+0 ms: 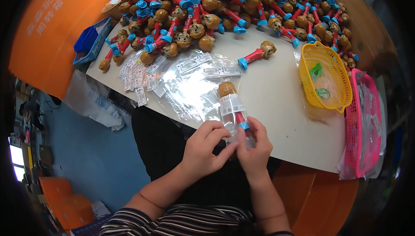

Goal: Packaging small toy figures into plastic bags at a factory workbench.

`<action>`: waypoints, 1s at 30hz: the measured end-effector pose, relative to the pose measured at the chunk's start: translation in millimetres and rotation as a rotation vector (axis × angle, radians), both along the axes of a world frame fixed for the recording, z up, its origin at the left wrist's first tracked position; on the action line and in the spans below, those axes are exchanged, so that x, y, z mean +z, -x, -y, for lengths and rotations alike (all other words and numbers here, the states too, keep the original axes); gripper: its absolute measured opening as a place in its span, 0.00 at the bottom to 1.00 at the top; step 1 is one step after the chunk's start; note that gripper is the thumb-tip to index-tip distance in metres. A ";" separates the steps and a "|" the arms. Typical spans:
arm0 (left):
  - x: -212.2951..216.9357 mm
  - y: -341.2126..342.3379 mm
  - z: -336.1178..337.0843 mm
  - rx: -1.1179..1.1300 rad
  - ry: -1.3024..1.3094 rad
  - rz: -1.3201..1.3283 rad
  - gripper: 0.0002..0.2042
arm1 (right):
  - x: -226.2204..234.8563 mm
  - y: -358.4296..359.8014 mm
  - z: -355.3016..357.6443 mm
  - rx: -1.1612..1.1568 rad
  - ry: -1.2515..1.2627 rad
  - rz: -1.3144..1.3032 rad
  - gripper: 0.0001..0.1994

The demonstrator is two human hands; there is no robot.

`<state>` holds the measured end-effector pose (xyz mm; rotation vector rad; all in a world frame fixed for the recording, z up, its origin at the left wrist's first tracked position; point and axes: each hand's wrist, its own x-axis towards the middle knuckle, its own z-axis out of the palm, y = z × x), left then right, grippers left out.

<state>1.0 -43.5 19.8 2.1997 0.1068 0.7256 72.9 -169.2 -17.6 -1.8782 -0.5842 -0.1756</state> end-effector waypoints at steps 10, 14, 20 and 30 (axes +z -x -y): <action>-7.0 1.3 6.1 -0.140 1.308 0.046 0.27 | 18.5 -0.5 85.4 0.281 -0.335 -0.318 0.17; 0.8 -5.6 -1.5 -0.221 1.557 -0.138 0.19 | 22.1 2.5 78.5 0.298 -0.351 -0.351 0.20; -1.5 2.2 -12.3 -0.178 1.669 -0.094 0.20 | 20.2 -0.1 63.6 0.264 -0.208 -0.031 0.29; -0.6 4.1 -32.4 -0.083 1.608 0.067 0.19 | 17.9 -3.3 53.5 0.140 -0.025 -0.071 0.21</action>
